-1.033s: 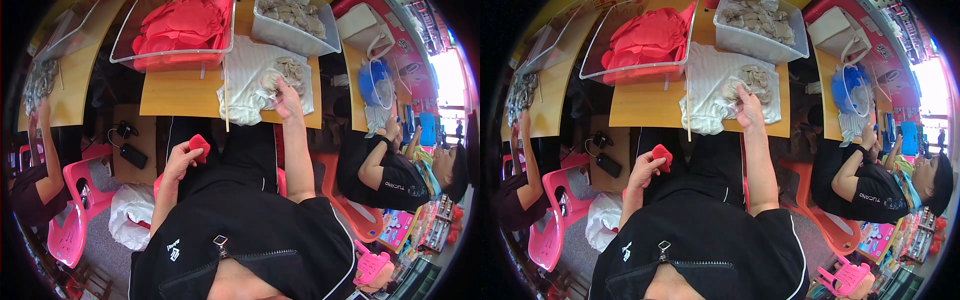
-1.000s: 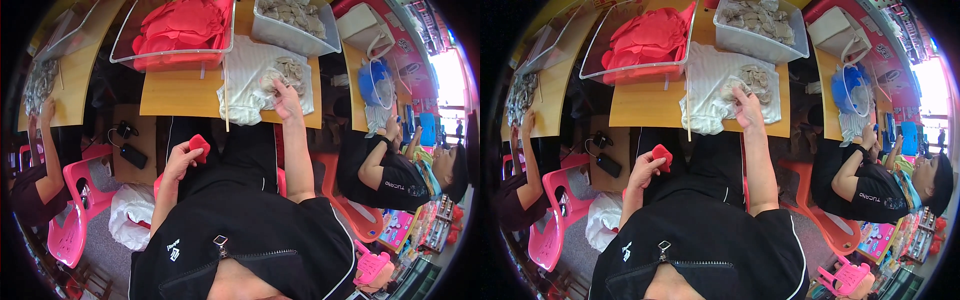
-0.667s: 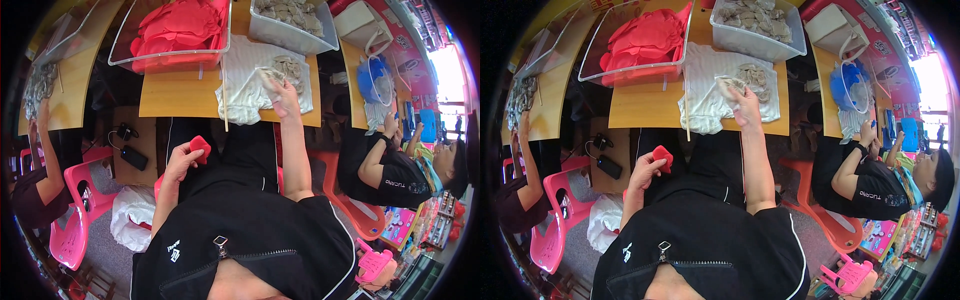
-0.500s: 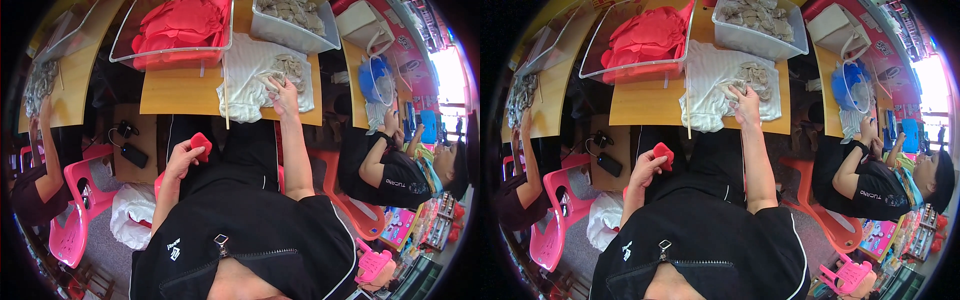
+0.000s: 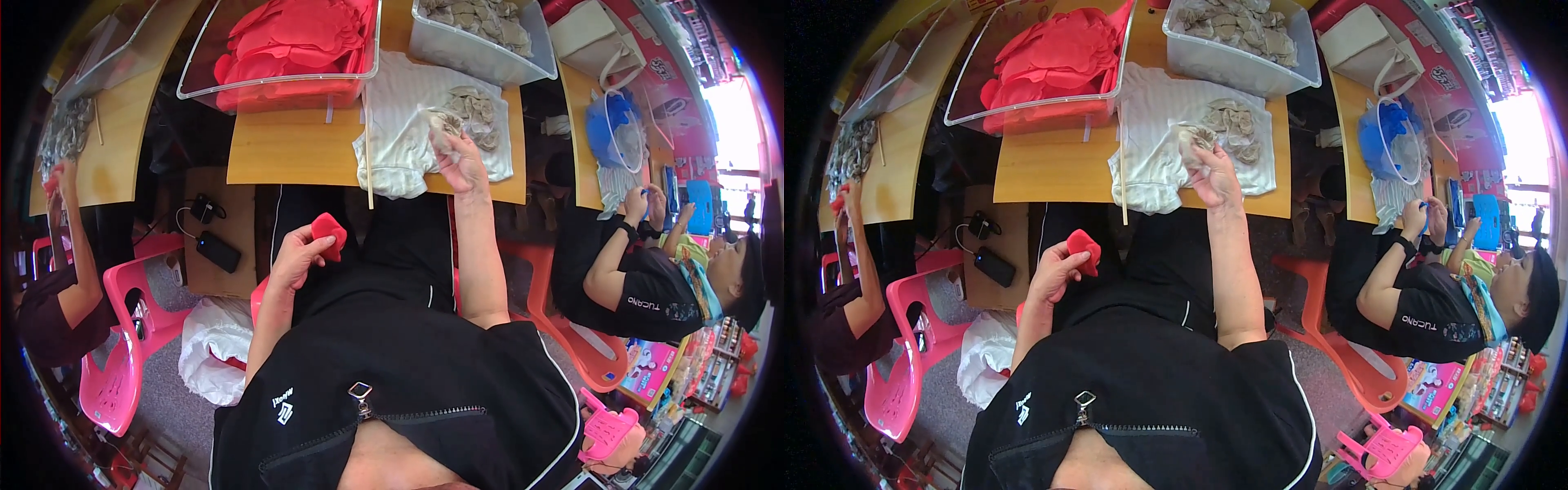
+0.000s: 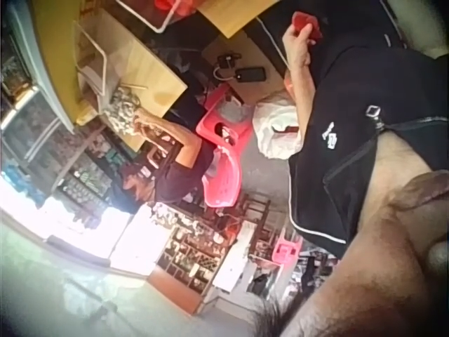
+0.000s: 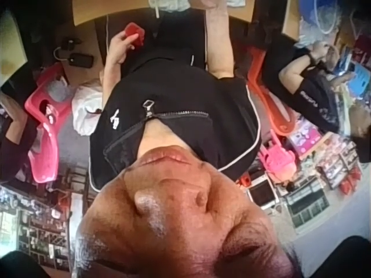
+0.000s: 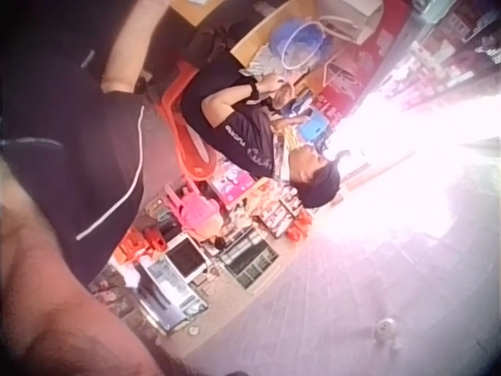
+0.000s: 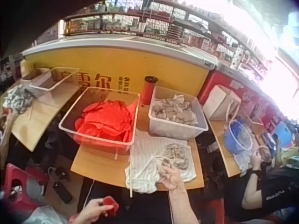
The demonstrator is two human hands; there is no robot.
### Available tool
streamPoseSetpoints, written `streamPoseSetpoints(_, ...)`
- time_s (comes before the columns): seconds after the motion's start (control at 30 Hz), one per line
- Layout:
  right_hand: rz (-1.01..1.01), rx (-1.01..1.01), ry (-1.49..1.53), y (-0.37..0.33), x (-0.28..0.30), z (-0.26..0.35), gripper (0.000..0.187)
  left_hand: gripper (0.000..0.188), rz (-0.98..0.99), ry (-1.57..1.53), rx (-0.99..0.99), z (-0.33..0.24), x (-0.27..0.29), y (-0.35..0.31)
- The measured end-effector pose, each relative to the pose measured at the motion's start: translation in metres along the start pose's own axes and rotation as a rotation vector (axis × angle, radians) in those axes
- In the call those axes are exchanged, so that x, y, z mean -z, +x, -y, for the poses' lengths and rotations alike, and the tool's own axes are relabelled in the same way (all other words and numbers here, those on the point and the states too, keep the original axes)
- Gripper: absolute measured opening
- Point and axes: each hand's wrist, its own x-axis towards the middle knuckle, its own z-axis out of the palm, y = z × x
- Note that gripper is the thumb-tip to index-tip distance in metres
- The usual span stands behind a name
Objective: Manually assembling small red and brown items, likely crafts or accessories.
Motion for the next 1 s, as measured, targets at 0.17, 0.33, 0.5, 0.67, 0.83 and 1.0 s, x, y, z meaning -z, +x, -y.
streamPoseSetpoints(0.17, 0.004, 0.078, 0.0, 0.0, 0.003, 0.0, 0.027, 0.024, 0.007, -0.019, 0.014, 0.004, 0.002, 0.0)
streamPoseSetpoints(0.33, -0.059, 0.083, -0.148, -0.003, -0.008, 0.005, 0.021, 0.024, -0.018, -0.005, 0.006, 0.001, 0.002, 0.001)
streamPoseSetpoints(0.5, -0.034, 0.004, -0.088, -0.007, -0.004, 0.01, 0.028, 0.024, -0.005, -0.02, 0.019, 0.0, 0.0, 0.002)
streamPoseSetpoints(0.67, -0.023, -0.006, -0.209, 0.001, 0.004, 0.004, 0.03, 0.022, -0.007, -0.034, 0.014, -0.001, -0.002, 0.001)
streamPoseSetpoints(0.83, -0.078, -0.044, -0.086, 0.002, -0.002, -0.002, 0.025, 0.025, 0.005, -0.126, 0.05, -0.009, -0.003, 0.0)
streamPoseSetpoints(1.0, 0.033, -0.096, -0.046, -0.011, -0.009, -0.023, 0.022, 0.027, 0.005, -0.568, 0.071, -0.014, -0.001, 0.019)
